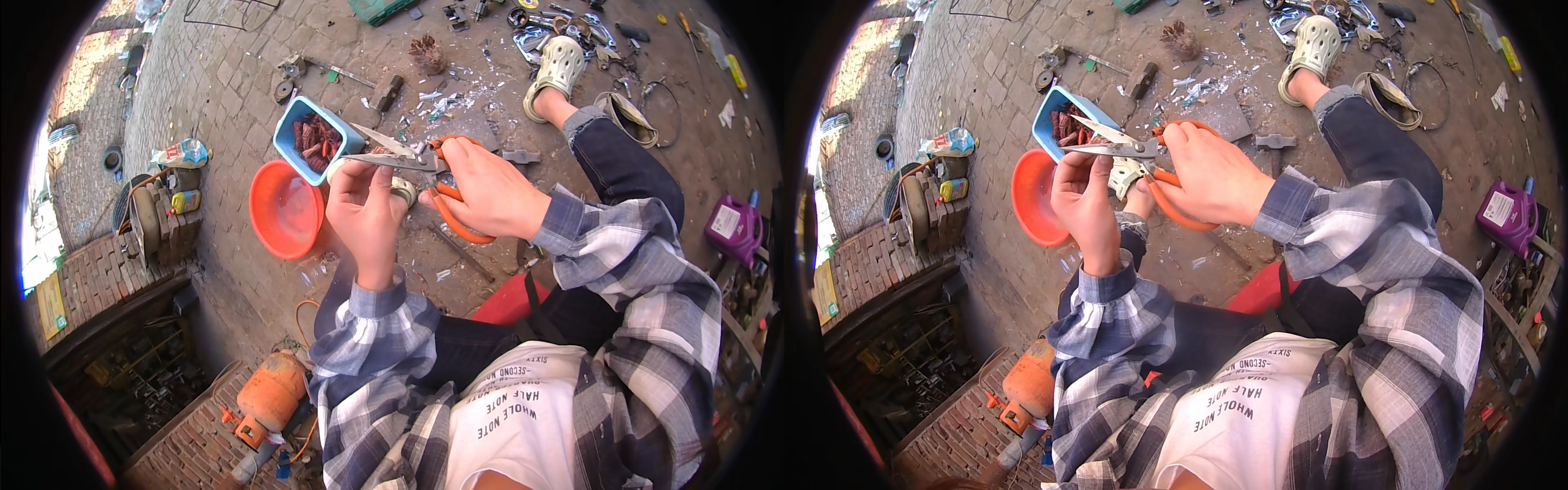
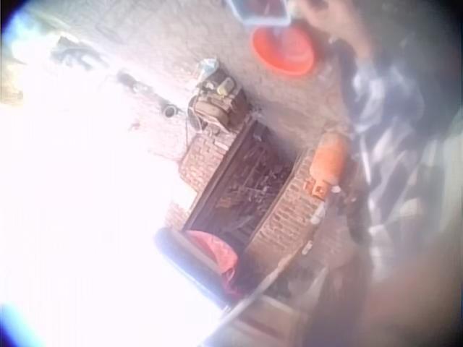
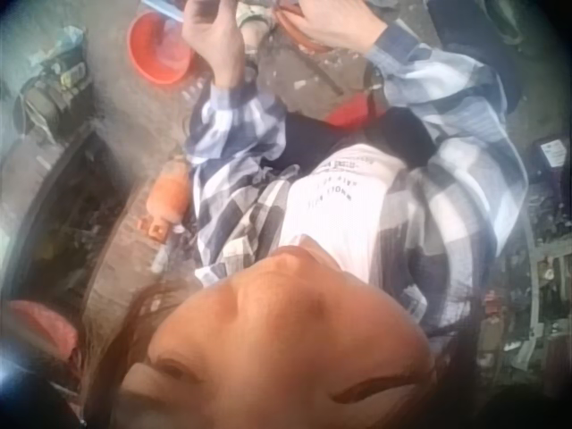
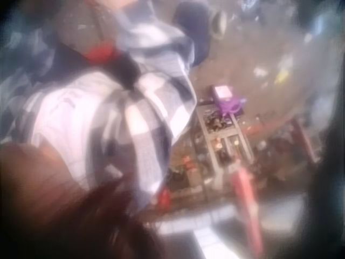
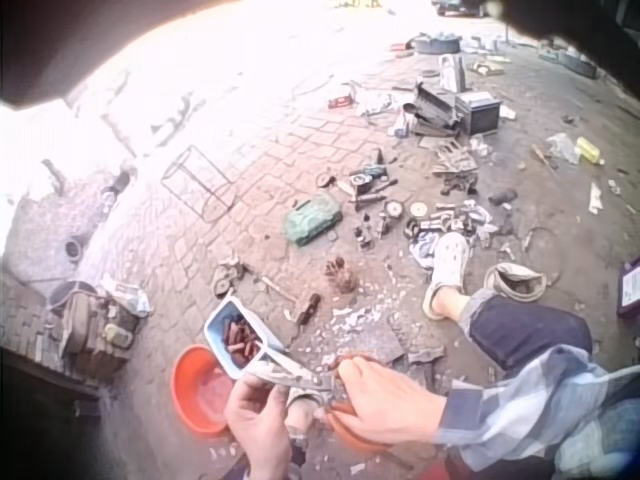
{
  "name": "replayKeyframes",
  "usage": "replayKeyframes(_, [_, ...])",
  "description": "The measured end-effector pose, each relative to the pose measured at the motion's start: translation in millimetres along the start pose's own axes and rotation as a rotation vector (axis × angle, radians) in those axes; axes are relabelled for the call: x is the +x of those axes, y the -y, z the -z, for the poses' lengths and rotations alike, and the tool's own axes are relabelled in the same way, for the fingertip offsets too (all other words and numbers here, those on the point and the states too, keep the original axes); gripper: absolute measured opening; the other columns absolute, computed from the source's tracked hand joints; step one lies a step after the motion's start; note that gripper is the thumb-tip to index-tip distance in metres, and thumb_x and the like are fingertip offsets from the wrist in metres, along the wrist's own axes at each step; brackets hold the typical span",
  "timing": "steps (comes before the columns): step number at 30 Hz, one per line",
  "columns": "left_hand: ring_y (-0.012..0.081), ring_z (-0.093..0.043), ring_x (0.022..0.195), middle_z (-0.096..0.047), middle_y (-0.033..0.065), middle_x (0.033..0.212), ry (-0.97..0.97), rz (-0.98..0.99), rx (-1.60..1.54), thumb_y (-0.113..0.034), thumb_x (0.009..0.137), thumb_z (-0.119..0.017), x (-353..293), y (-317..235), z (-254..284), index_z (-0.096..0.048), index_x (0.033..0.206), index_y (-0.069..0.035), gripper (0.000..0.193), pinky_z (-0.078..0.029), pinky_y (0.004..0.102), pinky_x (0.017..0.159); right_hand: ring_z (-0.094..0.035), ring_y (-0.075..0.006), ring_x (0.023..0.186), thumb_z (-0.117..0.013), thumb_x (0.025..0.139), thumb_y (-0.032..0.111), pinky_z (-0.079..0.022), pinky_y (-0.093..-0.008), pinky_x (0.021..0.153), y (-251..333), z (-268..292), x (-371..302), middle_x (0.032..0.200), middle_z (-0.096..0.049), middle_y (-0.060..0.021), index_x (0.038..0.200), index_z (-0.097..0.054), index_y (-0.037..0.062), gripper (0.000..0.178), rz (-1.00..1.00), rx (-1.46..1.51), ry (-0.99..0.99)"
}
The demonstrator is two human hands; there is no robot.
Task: The person sits on the ground and uses a hammer to strike small metal pieces on a metal block. They then use orange-handled scissors to cut and trim the metal pieces. The person handles the metal pieces by hand, placing them on the block and adjusting them before striking or cutting.
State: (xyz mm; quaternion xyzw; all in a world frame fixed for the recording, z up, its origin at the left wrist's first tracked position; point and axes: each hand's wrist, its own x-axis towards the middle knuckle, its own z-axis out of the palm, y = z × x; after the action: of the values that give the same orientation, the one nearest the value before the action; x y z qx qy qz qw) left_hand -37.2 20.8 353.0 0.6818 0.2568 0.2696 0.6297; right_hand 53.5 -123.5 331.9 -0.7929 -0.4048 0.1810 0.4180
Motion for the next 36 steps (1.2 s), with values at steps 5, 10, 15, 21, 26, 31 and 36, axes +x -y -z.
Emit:
replayKeyframes(5, [0.0078, -0.058, 0.081, -0.064, 0.0028, 0.089, -0.016, 0.015, 0.032, -0.001, 0.085, -0.064, -3, -4, -3, -0.059, 0.097, 0.001, 0.013, -0.046, 0.0211, 0.075, -0.059, -0.0398, 0.088, -0.060, 0.085, 0.039, -0.047, -0.0425, 0.078, 1, 2, 2, 0.093, -0.058, -0.0264, 0.103, -0.046, -0.0082, 0.052, -0.101, 0.056, 0.071])
replayKeyframes(10, [0.0136, -0.059, 0.088, -0.063, 0.0063, 0.096, 0.110, 0.118, -0.269, -0.001, 0.088, -0.059, -3, -7, -4, -0.057, 0.104, 0.002, 0.017, -0.048, 0.0263, 0.081, -0.059, -0.0418, 0.080, -0.054, 0.089, 0.044, -0.046, -0.0442, 0.072, 7, 9, 8, 0.086, -0.058, -0.0260, 0.101, -0.045, -0.0079, 0.054, -0.271, 0.310, 0.342])
replayKeyframes(15, [0.0149, -0.060, 0.088, -0.063, 0.0070, 0.098, 0.116, 0.205, -0.517, 0.000, 0.089, -0.057, 3, -3, 3, -0.055, 0.107, 0.000, 0.019, -0.048, 0.0271, 0.083, -0.057, -0.0390, 0.085, -0.060, 0.086, 0.039, -0.045, -0.0430, 0.073, 6, 8, 0, 0.091, -0.055, -0.0227, 0.101, -0.044, -0.0041, 0.048, -0.109, 0.202, 0.077])
replayKeyframes(21, [0.0134, -0.058, 0.090, -0.061, 0.0062, 0.101, 0.049, 0.180, -0.469, 0.001, 0.088, -0.057, 2, -8, 0, -0.054, 0.105, 0.000, 0.017, -0.047, 0.0263, 0.081, -0.054, -0.0370, 0.087, -0.069, 0.080, 0.032, -0.045, -0.0416, 0.072, 6, 5, -4, 0.095, -0.050, -0.0173, 0.100, -0.041, -0.0004, 0.047, 0.089, 0.071, -0.054])
replayKeyframes(26, [0.0109, -0.057, 0.088, -0.060, 0.0050, 0.099, 0.050, 0.107, -0.343, 0.002, 0.088, -0.057, 1, -4, -2, -0.054, 0.104, 0.000, 0.016, -0.044, 0.0235, 0.078, -0.054, -0.0365, 0.087, -0.069, 0.079, 0.032, -0.045, -0.0418, 0.072, 5, 4, -6, 0.094, -0.050, -0.0167, 0.100, -0.041, -0.0008, 0.049, 0.078, 0.049, -0.056])
replayKeyframes(31, [0.0103, -0.056, 0.086, -0.060, 0.0048, 0.097, 0.053, 0.074, -0.275, 0.002, 0.089, -0.056, 0, -4, -5, -0.055, 0.104, 0.002, 0.015, -0.044, 0.0229, 0.078, -0.054, -0.0377, 0.086, -0.069, 0.079, 0.034, -0.045, -0.0425, 0.072, 3, 6, -6, 0.093, -0.050, -0.0183, 0.100, -0.041, -0.0014, 0.050, 0.047, 0.040, -0.029])
replayKeyframes(36, [0.0129, -0.057, 0.095, -0.060, 0.0066, 0.105, 0.156, 0.071, -0.250, 0.000, 0.090, -0.054, 0, -4, 4, -0.054, 0.113, 0.004, 0.023, -0.043, 0.0255, 0.084, -0.057, -0.0392, 0.094, -0.062, 0.082, 0.036, -0.048, -0.0431, 0.078, 6, 10, -5, 0.101, -0.056, -0.0249, 0.104, -0.045, -0.0061, 0.051, -0.028, 0.051, 0.105])
